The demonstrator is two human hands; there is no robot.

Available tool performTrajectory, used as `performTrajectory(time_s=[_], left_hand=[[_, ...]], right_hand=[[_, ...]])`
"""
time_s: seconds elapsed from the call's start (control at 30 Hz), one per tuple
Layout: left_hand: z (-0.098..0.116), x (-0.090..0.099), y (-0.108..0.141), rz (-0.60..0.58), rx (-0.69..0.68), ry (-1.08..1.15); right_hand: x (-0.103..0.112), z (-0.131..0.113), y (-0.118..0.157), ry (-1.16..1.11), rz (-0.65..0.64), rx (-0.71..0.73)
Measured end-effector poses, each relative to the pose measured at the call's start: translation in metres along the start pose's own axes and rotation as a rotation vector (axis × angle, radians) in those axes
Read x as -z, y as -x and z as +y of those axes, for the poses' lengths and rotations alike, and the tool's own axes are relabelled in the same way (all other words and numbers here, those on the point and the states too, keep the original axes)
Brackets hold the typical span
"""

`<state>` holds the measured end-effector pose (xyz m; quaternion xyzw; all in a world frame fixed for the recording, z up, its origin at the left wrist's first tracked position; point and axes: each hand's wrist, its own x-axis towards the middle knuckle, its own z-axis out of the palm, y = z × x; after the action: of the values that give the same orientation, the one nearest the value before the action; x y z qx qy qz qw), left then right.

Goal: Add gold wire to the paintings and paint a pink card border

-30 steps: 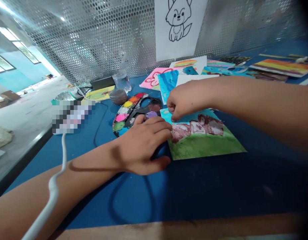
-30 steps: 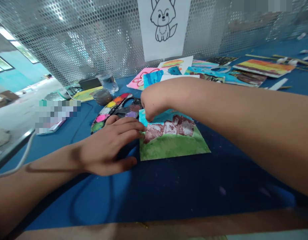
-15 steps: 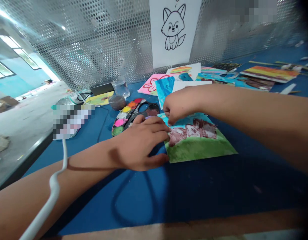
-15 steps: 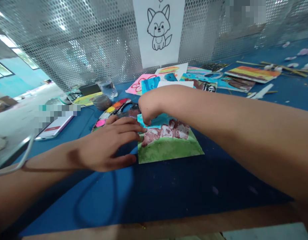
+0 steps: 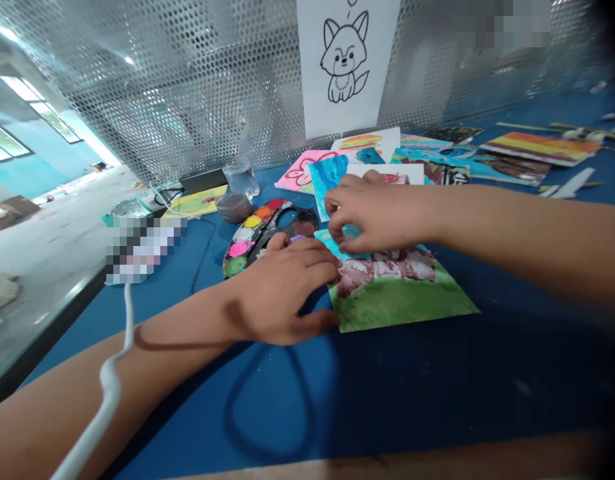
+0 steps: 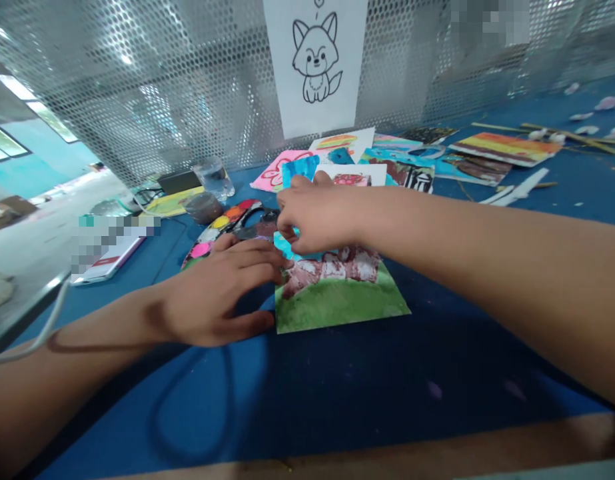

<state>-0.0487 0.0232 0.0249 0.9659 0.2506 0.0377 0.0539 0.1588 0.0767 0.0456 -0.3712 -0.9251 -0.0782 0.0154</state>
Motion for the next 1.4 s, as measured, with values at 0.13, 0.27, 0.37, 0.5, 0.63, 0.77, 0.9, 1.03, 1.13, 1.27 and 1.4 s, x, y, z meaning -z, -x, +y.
performTrajectory(time_s=[0.13,0.27,0.37,0.5,0.63,0.77,0.9,1.03,1.13,1.27,1.4], left_hand=[[0.0,-0.001,0.0,0.026,-0.021,-0.005],[0.002,-0.002,0.0,0.046,-0.018,-0.027],[0.002,-0.002,-0.002,0.043,-0.015,-0.029],[0.002,-0.002,-0.002,0.036,-0.005,-0.024],[0.003,-0.002,-0.001,0.03,0.005,-0.025],[0.004,-0.002,0.001,0.023,0.0,-0.017],[0.005,-0.002,0.001,0.016,0.009,-0.018],[0.005,-0.001,0.0,0.022,0.005,0.0],[0.005,0.0,0.0,0.022,0.007,0.009],[0.006,0.0,0.0,0.021,0.007,0.005],[0.007,0.0,0.0,0.01,0.018,0.008]], right_hand=[[-0.003,0.004,0.011,-0.009,-0.073,0.062],[-0.007,0.005,0.011,-0.04,-0.083,0.071],[-0.009,0.004,0.009,-0.037,-0.079,0.077],[-0.008,0.0,0.01,0.047,-0.051,0.127],[-0.011,-0.003,0.013,0.138,-0.012,0.19],[-0.017,-0.001,0.014,0.249,0.028,0.215],[-0.027,0.01,0.015,0.296,0.148,0.285],[-0.037,0.025,0.016,0.364,0.276,0.342],[-0.038,0.031,0.015,0.442,0.268,0.326],[-0.031,0.027,0.013,0.474,0.229,0.34],[-0.022,0.016,0.012,0.508,0.238,0.384]])
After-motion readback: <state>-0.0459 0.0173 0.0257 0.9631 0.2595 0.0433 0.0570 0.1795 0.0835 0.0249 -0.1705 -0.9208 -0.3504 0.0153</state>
